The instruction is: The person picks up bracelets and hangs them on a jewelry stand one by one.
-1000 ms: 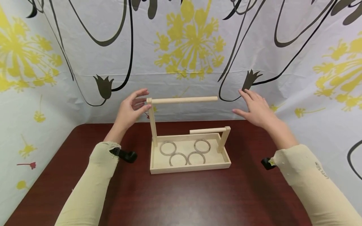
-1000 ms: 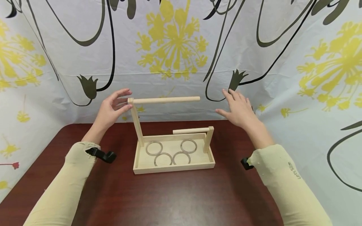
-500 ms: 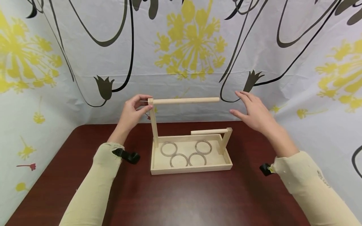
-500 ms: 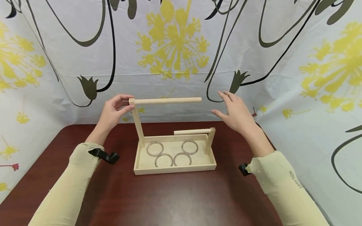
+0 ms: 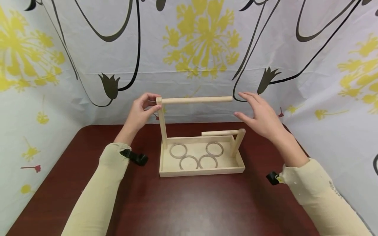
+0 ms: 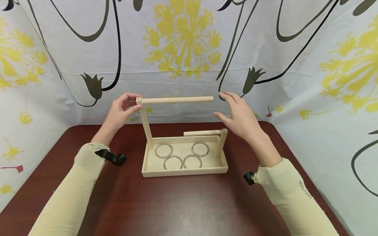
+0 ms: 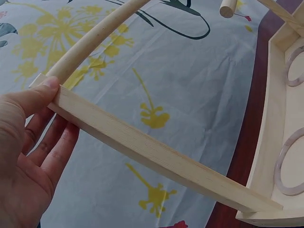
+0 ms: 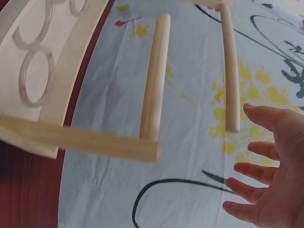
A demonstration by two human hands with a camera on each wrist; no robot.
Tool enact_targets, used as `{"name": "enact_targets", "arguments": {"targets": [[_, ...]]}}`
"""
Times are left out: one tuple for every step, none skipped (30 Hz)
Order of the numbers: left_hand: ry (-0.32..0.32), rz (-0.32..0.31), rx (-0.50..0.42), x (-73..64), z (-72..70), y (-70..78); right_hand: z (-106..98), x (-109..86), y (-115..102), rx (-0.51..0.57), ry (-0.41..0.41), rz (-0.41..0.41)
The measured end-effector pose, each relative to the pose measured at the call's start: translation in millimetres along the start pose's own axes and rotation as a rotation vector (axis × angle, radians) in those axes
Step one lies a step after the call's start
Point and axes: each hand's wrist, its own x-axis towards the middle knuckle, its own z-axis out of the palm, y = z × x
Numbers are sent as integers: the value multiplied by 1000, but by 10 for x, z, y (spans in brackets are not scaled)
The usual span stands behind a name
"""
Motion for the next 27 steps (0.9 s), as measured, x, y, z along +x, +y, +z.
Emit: {"name": "enact_targets", "arguments": {"targets": [[2, 3, -1, 1, 0, -2, 6, 0, -22, 8, 9, -8], [3, 6, -1, 2, 0, -4, 15, 1, -44, 18, 18, -17], [4, 9, -1, 2, 1, -4, 23, -1, -65, 25, 23, -24], [4, 12, 0, 1, 1, -5, 33, -4, -87, 34, 23, -30], [3, 14, 1, 0, 2, -5, 44, -8, -107, 44, 20, -32], [1, 15, -2, -2, 2, -5, 55, -13, -129, 51, 13, -33], [-1, 15, -5, -4, 2, -5, 67, -17, -150, 58, 6, -32], [-2, 15, -8, -5, 2, -4, 77, -21, -171, 66, -2, -31], [-3, 13, -10, -6, 2, -3, 85, -24, -193, 71, -11, -31], [-4, 13, -12, -6, 2, -1, 92, -25, -217, 79, -15, -32], [-4, 11, -13, -5, 2, 0, 99, -25, -240, 82, -14, -34], [-4, 10, -15, -3, 2, 0, 105, -25, -262, 84, -8, -36], [-5, 10, -16, 2, 4, 1, 110, -26, -281, 86, 2, -38], [-6, 10, -17, 6, 7, 2, 112, -27, -302, 90, 17, -40], [-8, 11, -18, 10, 8, 0, 115, -27, -321, 95, 35, -44], [-9, 13, -20, 14, 10, -2, 120, -29, -338, 102, 52, -46], [-9, 13, -21, 15, 11, -4, 122, -31, -356, 111, 67, -49], [-8, 15, -24, 16, 11, -6, 123, -33, -375, 119, 78, -52], [-7, 17, -27, 14, 11, -8, 129, -36, -393, 129, 82, -56], [-4, 18, -29, 12, 11, -13, 136, -41, -412, 139, 81, -57], [-1, 20, -32, 9, 11, -17, 143, -47, -430, 147, 78, -61], [0, 21, -33, 6, 11, -23, 151, -56, -449, 154, 70, -63], [1, 23, -36, 3, 11, -27, 159, -65, -470, 161, 65, -68], [1, 27, -39, 1, 12, -33, 171, -74, -486, 171, 63, -73], [1, 30, -42, 0, 14, -38, 183, -85, -502, 181, 63, -82], [0, 33, -45, 0, 16, -41, 192, -96, -518, 194, 64, -91], [-1, 36, -49, 1, 18, -42, 202, -107, -534, 211, 67, -101]]}}
